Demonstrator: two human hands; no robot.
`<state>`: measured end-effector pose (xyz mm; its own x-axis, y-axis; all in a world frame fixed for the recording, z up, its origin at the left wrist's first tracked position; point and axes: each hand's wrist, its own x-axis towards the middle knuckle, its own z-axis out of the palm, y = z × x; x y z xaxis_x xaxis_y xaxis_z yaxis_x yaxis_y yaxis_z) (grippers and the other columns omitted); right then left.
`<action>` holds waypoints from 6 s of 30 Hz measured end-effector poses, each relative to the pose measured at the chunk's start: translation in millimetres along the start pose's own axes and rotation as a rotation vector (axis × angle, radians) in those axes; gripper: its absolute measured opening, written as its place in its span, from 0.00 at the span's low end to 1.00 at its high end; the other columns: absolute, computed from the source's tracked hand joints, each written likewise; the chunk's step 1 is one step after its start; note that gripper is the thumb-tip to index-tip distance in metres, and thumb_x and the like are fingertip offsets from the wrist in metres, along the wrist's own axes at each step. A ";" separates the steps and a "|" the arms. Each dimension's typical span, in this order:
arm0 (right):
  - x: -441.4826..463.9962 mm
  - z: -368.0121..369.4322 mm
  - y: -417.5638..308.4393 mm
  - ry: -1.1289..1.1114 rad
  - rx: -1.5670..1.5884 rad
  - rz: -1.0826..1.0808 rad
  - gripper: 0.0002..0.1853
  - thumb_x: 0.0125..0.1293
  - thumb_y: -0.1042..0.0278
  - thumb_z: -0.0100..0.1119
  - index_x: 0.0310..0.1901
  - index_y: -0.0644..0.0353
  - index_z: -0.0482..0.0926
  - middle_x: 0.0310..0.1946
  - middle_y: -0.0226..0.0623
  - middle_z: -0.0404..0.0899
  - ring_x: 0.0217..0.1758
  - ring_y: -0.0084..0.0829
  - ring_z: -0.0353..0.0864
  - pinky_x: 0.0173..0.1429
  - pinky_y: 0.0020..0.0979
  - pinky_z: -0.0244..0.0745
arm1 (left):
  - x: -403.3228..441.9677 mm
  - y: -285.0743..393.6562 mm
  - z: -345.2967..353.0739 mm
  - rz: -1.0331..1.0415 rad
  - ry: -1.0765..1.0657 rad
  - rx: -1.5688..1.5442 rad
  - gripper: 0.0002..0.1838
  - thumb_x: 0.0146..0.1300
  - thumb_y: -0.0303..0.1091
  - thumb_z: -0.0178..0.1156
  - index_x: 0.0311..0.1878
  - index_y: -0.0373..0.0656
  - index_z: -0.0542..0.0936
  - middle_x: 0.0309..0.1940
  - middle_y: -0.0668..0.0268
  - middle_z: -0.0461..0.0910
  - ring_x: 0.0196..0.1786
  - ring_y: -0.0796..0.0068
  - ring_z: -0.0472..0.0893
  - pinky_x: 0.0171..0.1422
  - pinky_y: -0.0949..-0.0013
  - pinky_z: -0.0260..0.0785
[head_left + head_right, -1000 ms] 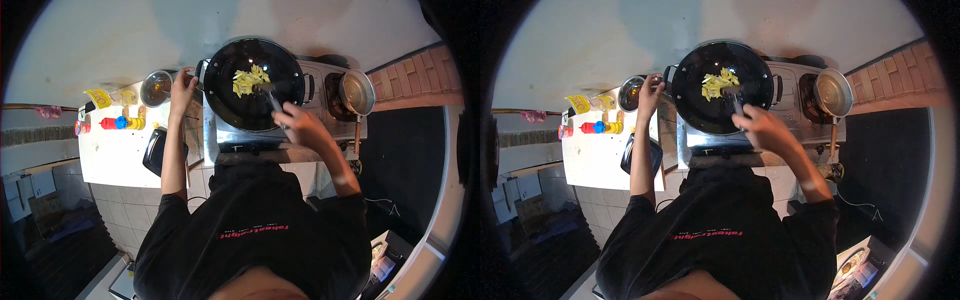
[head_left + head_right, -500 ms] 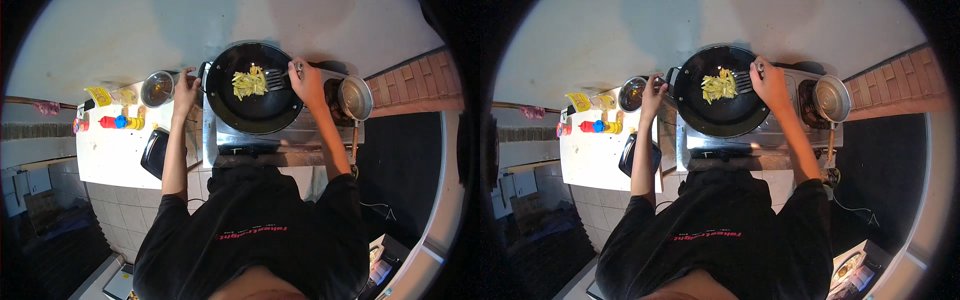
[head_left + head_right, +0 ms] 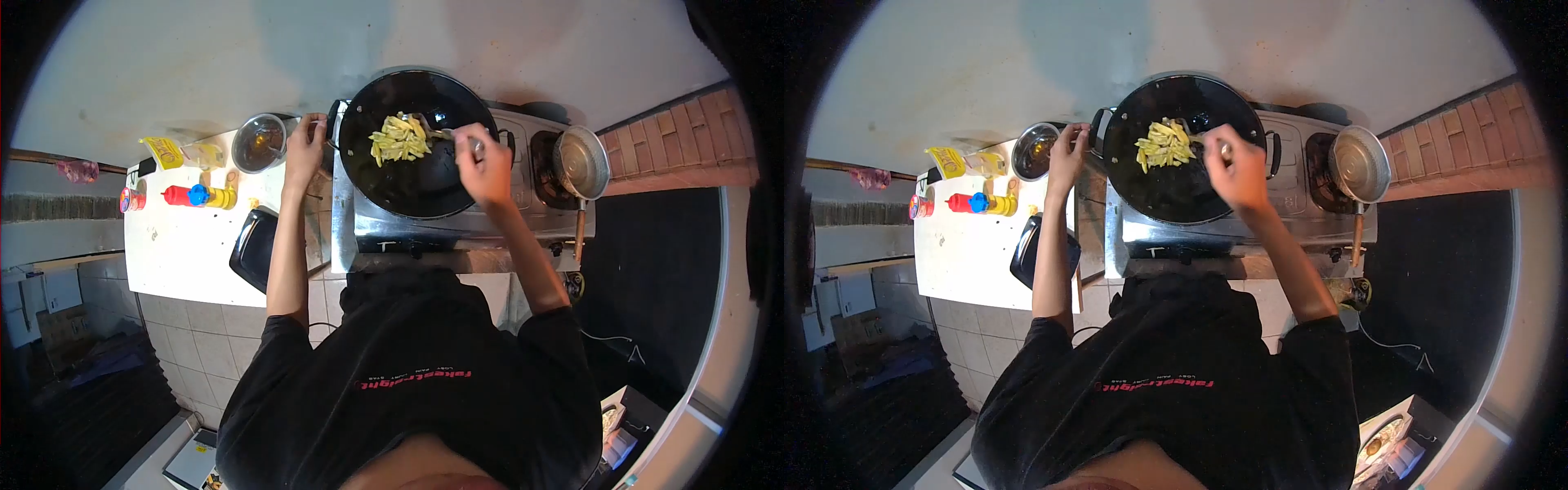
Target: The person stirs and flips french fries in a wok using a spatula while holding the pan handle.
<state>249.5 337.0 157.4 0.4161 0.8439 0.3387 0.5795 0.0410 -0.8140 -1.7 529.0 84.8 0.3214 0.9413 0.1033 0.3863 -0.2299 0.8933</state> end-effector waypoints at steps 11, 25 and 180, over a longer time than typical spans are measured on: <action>-57.1 -19.8 -28.6 -0.362 -0.359 -0.739 0.11 0.57 0.71 0.70 0.42 0.59 0.84 0.28 0.30 0.67 0.28 0.25 0.77 0.30 0.27 0.76 | -3.3 -3.3 -1.4 0.013 -0.007 0.047 0.14 0.69 0.26 0.59 0.57 0.40 0.78 0.38 0.57 0.87 0.41 0.67 0.87 0.50 0.66 0.76; -58.7 -10.6 -4.8 -0.371 -0.395 -0.665 0.12 0.59 0.69 0.67 0.45 0.58 0.81 0.31 0.33 0.72 0.33 0.30 0.82 0.36 0.31 0.82 | -1.0 2.5 -2.5 0.009 -0.028 0.100 0.15 0.68 0.24 0.59 0.57 0.41 0.80 0.40 0.56 0.87 0.44 0.68 0.87 0.52 0.66 0.76; 83.2 -54.0 26.1 -0.280 -0.243 -0.415 0.10 0.70 0.67 0.61 0.48 0.62 0.81 0.33 0.42 0.78 0.34 0.44 0.81 0.41 0.37 0.76 | -18.8 20.2 -9.0 -0.009 -0.032 0.047 0.15 0.72 0.34 0.62 0.57 0.36 0.80 0.46 0.59 0.86 0.49 0.71 0.85 0.56 0.68 0.75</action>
<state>337.1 379.4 189.8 -0.0644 0.8946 0.4423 0.8140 0.3035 -0.4953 -7.7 508.8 104.8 0.3450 0.9351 0.0808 0.4294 -0.2338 0.8723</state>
